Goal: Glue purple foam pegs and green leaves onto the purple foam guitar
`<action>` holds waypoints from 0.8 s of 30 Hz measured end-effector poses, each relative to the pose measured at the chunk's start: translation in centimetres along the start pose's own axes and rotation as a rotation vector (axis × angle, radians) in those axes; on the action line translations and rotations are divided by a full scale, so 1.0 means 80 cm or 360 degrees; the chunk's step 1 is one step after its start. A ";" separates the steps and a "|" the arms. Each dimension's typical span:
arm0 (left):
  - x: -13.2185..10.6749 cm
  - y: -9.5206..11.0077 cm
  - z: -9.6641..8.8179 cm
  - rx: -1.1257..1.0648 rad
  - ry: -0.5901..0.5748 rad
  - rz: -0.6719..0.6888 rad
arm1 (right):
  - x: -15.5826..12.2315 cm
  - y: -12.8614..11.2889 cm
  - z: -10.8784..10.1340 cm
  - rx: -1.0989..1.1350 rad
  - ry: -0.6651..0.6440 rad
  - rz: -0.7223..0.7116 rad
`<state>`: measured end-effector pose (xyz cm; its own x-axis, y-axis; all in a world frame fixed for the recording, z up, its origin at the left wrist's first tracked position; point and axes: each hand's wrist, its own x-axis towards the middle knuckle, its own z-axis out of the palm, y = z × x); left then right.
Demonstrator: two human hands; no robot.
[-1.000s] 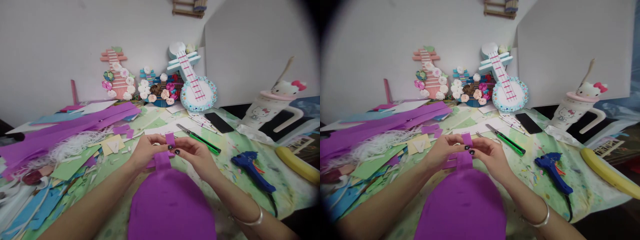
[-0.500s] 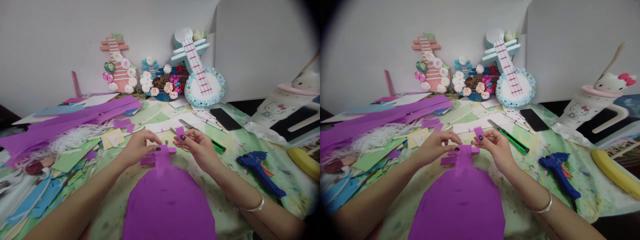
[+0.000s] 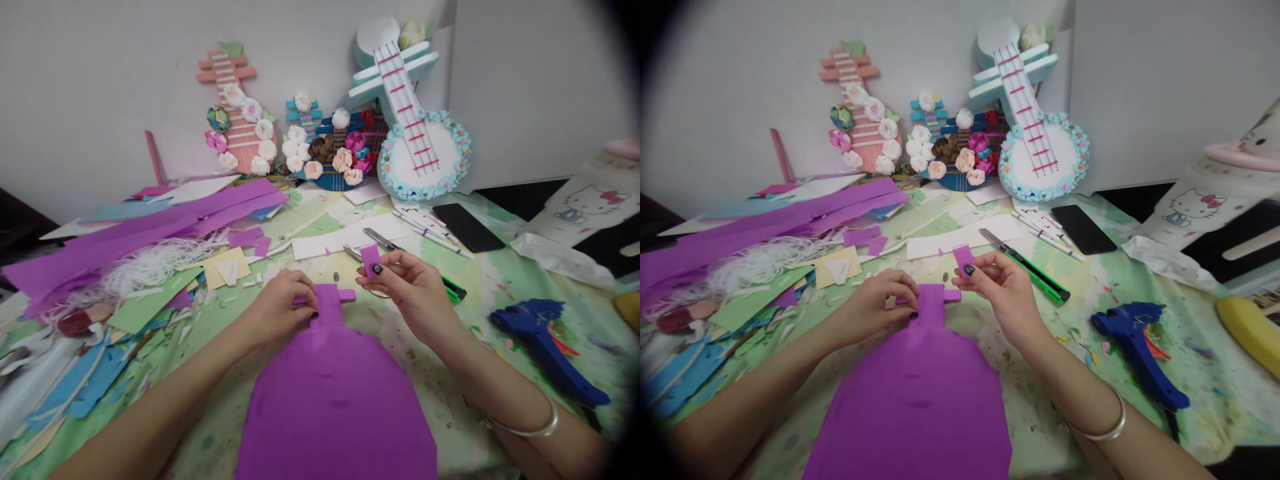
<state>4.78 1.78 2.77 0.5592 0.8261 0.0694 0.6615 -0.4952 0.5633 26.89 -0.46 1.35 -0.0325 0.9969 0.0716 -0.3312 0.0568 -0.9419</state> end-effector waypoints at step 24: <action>-0.030 -0.099 -0.094 -0.0316 0.1536 -0.0641 | -0.001 -0.013 -0.005 -0.0117 0.0138 -0.0127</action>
<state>-5.56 5.77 4.35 -0.3735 0.8259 0.4225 0.5672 -0.1571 0.8085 27.58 -0.57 2.18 0.0740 0.9898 0.1216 -0.2592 0.1369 -0.9561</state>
